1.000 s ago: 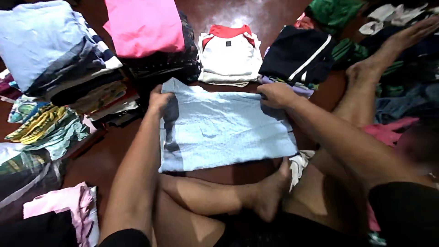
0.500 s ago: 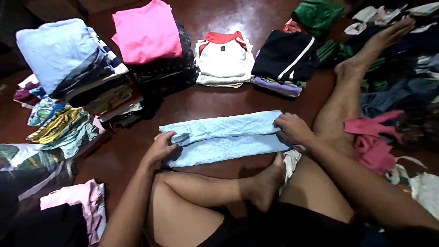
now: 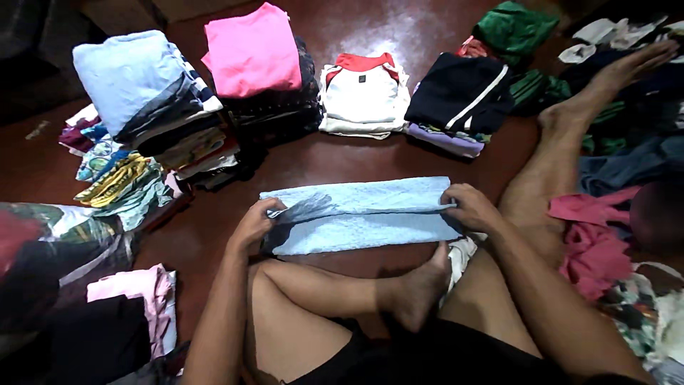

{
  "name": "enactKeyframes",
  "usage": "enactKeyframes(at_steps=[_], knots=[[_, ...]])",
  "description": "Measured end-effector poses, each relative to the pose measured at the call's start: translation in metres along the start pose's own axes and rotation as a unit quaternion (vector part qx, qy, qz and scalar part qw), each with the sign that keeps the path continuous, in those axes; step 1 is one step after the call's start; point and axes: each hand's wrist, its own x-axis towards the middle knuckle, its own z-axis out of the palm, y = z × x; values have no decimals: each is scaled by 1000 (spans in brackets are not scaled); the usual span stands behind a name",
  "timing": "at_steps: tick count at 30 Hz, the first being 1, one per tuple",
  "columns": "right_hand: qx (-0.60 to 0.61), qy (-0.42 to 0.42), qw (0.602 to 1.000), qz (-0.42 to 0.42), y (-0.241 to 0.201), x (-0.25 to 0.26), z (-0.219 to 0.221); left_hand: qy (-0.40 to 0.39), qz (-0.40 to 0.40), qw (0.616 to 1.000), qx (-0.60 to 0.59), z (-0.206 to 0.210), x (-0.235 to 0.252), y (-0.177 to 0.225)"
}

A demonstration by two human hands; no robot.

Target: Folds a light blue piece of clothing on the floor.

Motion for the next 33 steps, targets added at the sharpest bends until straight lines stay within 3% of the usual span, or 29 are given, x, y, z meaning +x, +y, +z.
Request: enactKeyframes(at_steps=[2, 5, 12, 17, 18, 20, 22, 26, 30, 33], knots=[[-8, -27, 1000, 4, 4, -6, -5, -54, 33, 997, -50, -10, -13, -7], [-47, -103, 993, 35, 18, -15, -4, -186, -37, 981, -28, -11, -26, -21], [-39, -85, 995, 36, 3, -13, 0, -139, -50, 989, 27, -2, -14, 6], [-43, -128, 990, 38, -2, -9, 13, -260, -112, 955, 89, 27, -5, -1], [-50, -125, 990, 53, 0, -8, 14, -229, -143, 958, 99, 25, -5, 1], [-55, -97, 990, 85, 1, -8, 11, -91, -229, 961, 127, 18, -6, 6], [-51, -62, 991, 108, -2, -9, 7, 27, -335, 932, 136, 15, -4, 9], [-21, 51, 977, 207, -15, -7, 7, 34, -474, 878, 64, 34, 3, 11], [17, 38, 932, 361, -19, 8, 22, 57, -458, 887, 0, 39, 11, -6], [77, 41, 922, 376, -14, 15, 23, 111, -389, 904, -138, 36, 14, -16]])
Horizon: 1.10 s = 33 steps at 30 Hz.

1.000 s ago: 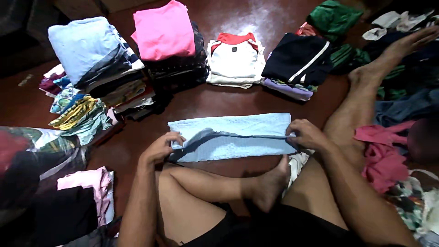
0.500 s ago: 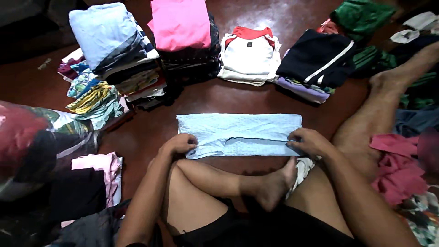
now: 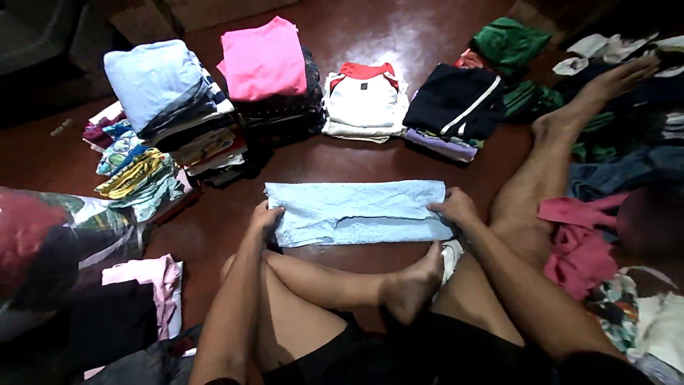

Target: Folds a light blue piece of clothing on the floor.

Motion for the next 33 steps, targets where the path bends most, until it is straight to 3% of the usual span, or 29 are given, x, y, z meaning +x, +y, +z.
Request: enactKeyframes(at_steps=[2, 5, 8, 10, 12, 15, 17, 18, 21, 25, 28, 30, 33], knots=[[53, -10, 998, -15, 4, 4, 1, 11, 39, 998, -55, -3, 6, -1], [162, 5, 986, -34, 6, 5, 0, 63, 62, 996, -29, -18, 7, 3], [197, 26, 979, -47, 10, 9, -7, 211, 20, 977, -39, -32, -6, 12], [170, 24, 984, -57, 14, 10, -12, 265, 42, 963, 18, -39, -21, 24], [144, 10, 988, -45, 17, 9, -15, 215, 163, 953, 136, -26, -36, 29], [145, -25, 989, 12, 21, 11, -13, 81, 374, 868, 315, 29, -44, 25], [145, -28, 989, 28, 22, 10, -11, -13, 404, 818, 410, 58, -34, 18], [145, -29, 989, 20, 21, 8, -11, -43, 385, 812, 436, 64, -26, 12], [179, -35, 983, -29, 17, 5, -10, -71, 331, 829, 444, 57, -2, 4], [287, -70, 954, -47, 19, 2, -11, 1, 367, 842, 395, 59, -6, 14], [297, -61, 952, -48, 11, -7, -18, 5, 361, 853, 377, 72, -30, 40], [259, -37, 963, -61, 0, -17, -26, -22, 358, 878, 318, 99, -53, 67], [221, 1, 973, -69, -25, -35, -33, -106, 383, 912, 98, 173, -76, 102]])
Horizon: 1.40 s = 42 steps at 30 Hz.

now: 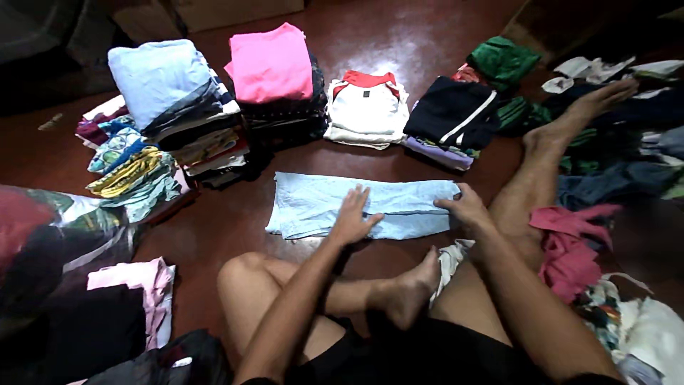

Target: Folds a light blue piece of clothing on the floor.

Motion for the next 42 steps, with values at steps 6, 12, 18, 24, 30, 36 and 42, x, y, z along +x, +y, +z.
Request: enactKeyframes(at_steps=[6, 12, 18, 24, 30, 36, 42], knots=[[15, -162, 974, -158, -58, -39, 22, 8, -138, 801, -582, 69, 33, 63], [174, -335, 895, -238, -55, -48, 45, 26, -215, 719, -661, 36, 27, 34], [247, -264, 909, -206, -10, -30, 44, 67, -244, 756, -604, 10, 16, -5], [82, -211, 968, -107, 18, -6, 46, 131, -282, 802, -510, -4, 6, -42], [11, -209, 978, -6, 14, -13, 91, 162, -259, 896, -321, -14, 19, -30], [64, -172, 981, 59, 10, -19, 121, 214, -216, 952, -9, -21, 11, -31], [74, -165, 982, 52, 12, -21, 133, 32, -58, 985, 160, 34, -15, 0]])
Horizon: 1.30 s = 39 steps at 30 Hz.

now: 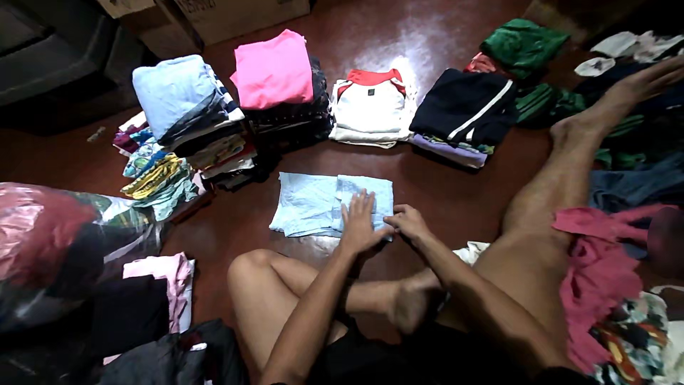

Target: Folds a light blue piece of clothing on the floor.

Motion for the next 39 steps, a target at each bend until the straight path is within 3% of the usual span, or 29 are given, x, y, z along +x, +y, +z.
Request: enactKeyframes(at_steps=[1, 3, 8, 10, 14, 17, 19, 21, 23, 25, 26, 31, 36, 37, 39], knots=[[37, -1, 999, 13, 0, 0, 2, -57, 20, 998, 25, 12, -4, -1], [118, -17, 993, 23, 1, -2, 2, -82, 55, 993, 70, 36, -11, -8], [173, -105, 978, -51, -10, -16, -10, 29, 17, 998, 52, 37, -7, -4], [192, -114, 973, -66, -17, -18, -21, 35, 19, 999, -4, 37, -4, -6], [234, -41, 969, -72, -23, -14, -55, -24, 99, 973, -206, 31, -11, 2], [280, 33, 957, -66, -24, -9, -76, -71, 109, 899, -418, 19, -20, 17], [282, 56, 951, -114, -23, -8, -85, -53, 13, 818, -572, 17, -28, 22], [193, -7, 958, -212, -16, -10, -91, -18, -90, 721, -686, 1, -38, 28], [83, -109, 958, -250, -16, -10, -87, 5, -115, 630, -768, -14, -44, 20], [23, -182, 954, -239, -18, -6, -73, 32, -110, 565, -817, -20, -46, 7], [8, -200, 952, -233, -17, -2, -65, 45, -112, 551, -826, -21, -47, 0], [-17, -154, 955, -252, -17, 4, -38, 98, -220, 579, -779, -27, -50, -15], [-2, -54, 964, -260, -20, 8, -8, 125, -265, 585, -756, -44, -36, -27], [-29, -51, 967, -249, -17, 12, -5, 139, -296, 601, -730, -42, -31, -33], [-92, -77, 967, -223, -9, 23, -4, 170, -346, 669, -635, -33, -25, -47]])
